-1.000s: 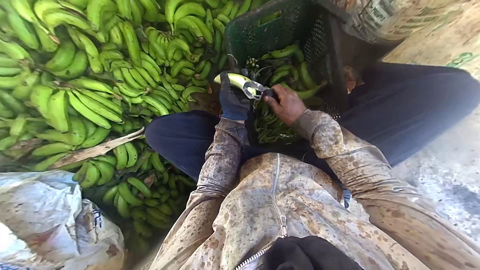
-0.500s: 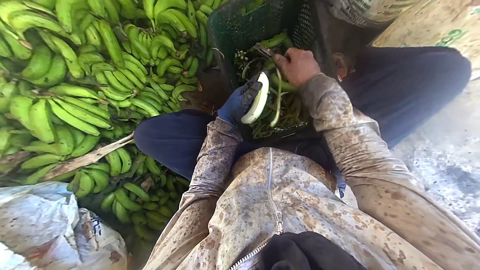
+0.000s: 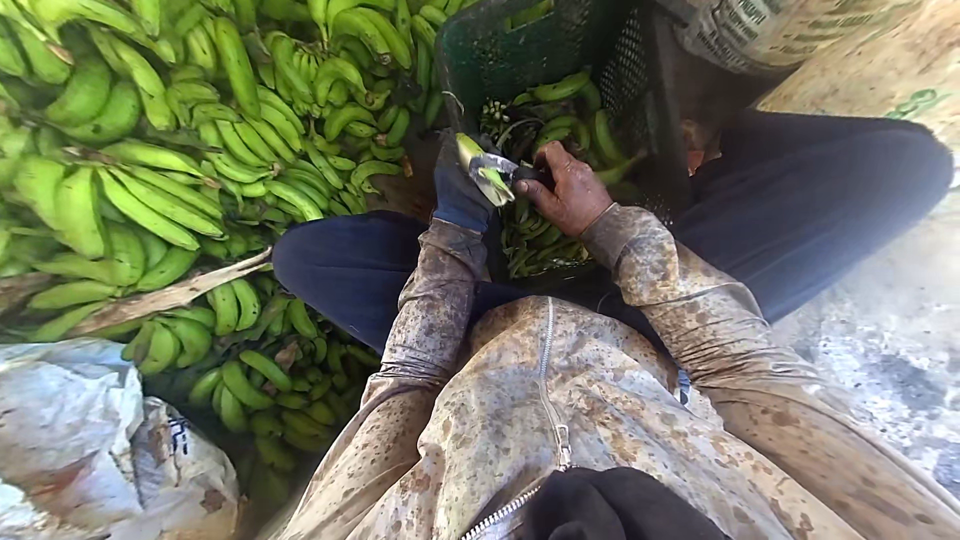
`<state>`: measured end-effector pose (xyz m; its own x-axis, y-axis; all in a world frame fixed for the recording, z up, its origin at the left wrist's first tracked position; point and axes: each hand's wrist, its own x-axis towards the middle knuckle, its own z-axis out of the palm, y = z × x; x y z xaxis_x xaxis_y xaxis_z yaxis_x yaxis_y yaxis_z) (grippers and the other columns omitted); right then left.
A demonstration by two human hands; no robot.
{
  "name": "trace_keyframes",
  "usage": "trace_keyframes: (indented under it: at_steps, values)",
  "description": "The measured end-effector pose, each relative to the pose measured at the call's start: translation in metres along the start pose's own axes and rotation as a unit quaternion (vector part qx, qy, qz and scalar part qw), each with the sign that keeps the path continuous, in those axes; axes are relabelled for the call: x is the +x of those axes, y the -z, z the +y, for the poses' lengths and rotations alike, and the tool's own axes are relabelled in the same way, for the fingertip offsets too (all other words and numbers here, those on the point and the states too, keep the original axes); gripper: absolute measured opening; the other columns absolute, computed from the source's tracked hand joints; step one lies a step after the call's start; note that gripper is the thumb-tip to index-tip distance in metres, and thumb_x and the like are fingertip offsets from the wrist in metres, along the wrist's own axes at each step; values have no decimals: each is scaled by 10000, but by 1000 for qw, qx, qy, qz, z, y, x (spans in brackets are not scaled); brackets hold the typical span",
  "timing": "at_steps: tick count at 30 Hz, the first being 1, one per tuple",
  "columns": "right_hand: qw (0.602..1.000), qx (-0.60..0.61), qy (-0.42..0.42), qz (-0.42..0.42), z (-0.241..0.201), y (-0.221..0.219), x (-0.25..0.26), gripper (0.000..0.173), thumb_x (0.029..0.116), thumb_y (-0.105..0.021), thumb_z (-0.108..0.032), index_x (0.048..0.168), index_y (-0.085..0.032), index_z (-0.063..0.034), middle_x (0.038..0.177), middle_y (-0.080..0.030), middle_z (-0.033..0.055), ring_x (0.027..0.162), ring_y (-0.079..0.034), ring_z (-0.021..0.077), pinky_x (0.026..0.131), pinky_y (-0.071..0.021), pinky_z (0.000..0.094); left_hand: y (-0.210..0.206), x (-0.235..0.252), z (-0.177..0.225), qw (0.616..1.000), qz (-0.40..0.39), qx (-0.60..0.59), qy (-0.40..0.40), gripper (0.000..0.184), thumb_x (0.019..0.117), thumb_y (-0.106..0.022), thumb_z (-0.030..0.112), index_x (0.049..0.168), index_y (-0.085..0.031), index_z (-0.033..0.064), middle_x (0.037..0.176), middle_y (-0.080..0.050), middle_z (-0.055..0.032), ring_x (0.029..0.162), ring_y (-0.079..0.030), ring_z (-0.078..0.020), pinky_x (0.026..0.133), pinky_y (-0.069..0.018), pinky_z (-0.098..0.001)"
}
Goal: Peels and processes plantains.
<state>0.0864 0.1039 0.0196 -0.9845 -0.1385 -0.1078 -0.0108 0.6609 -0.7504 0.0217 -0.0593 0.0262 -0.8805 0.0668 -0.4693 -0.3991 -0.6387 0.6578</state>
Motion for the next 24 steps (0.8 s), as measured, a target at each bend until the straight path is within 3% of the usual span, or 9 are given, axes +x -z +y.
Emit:
trace_keyframes:
  at_steps: [3,5,6,9,13,16,19,21,24]
  values:
    - [998,12,-67,-18,0,4,12,531,1059,-513,-503,1258,-577,-15,1081,-684,211,995,-696,375,900,-544,577,1,-2,-20,991,-11,117,-72,375,1132,-260,350,1254,-510,99,1024,-607,-42,915,-620,-106,821,-563,-315]
    - [994,18,-106,-33,5,9,23,539,1068,-480,-522,1248,-588,-25,1047,-696,205,991,-699,373,900,-540,578,12,-5,-23,948,-60,296,-100,503,1139,-226,343,1525,-386,64,1419,-529,-91,1275,-532,-107,1097,-451,-307]
    - [991,13,-126,-35,7,13,28,549,1072,-461,-531,1242,-596,-26,1055,-696,211,1008,-695,377,912,-533,582,14,-12,-22,916,-86,380,-89,538,1135,-222,376,1546,-373,63,1450,-522,-101,1287,-534,-106,1101,-456,-312]
    - [985,11,-172,-28,9,23,38,581,1083,-433,-526,1245,-625,-2,1136,-688,235,1093,-675,387,976,-498,595,22,-30,-14,900,-139,412,32,539,1052,-444,481,1432,-509,105,1010,-676,-93,748,-674,-178,637,-611,-391]
    - [995,12,-103,8,10,23,18,565,1053,-495,-541,1262,-613,-30,1108,-702,194,1042,-697,339,957,-529,550,23,-25,-2,973,-74,200,89,438,1097,-361,449,1123,-575,68,746,-618,-103,559,-617,-223,490,-568,-382]
    - [1000,11,20,-10,6,5,-9,517,1019,-613,-451,1259,-616,7,1120,-699,202,1023,-705,342,947,-555,553,37,-5,9,998,-52,36,30,442,1121,-254,361,1075,-571,56,790,-618,-84,660,-620,-183,610,-580,-352]
    - [997,-25,58,-45,0,-10,-18,535,1007,-638,-447,1276,-601,14,1198,-669,233,1069,-691,394,944,-549,583,31,-2,12,999,-10,35,32,450,1121,-235,367,1043,-558,63,732,-591,-68,574,-597,-156,512,-555,-306]
    - [998,-22,21,-53,-2,-10,-5,586,1014,-596,-504,1308,-564,2,1190,-663,234,1046,-692,402,903,-557,598,28,-13,5,994,-23,110,-6,391,1130,-265,290,1275,-548,62,977,-650,-75,808,-650,-143,713,-591,-328]
    - [998,7,-35,-59,-2,3,21,601,1035,-546,-532,1303,-574,5,1133,-681,236,1053,-685,389,944,-530,576,31,-18,-7,964,-82,240,-77,357,1122,-329,188,1357,-526,5,1185,-641,-101,1066,-632,-137,946,-551,-330]
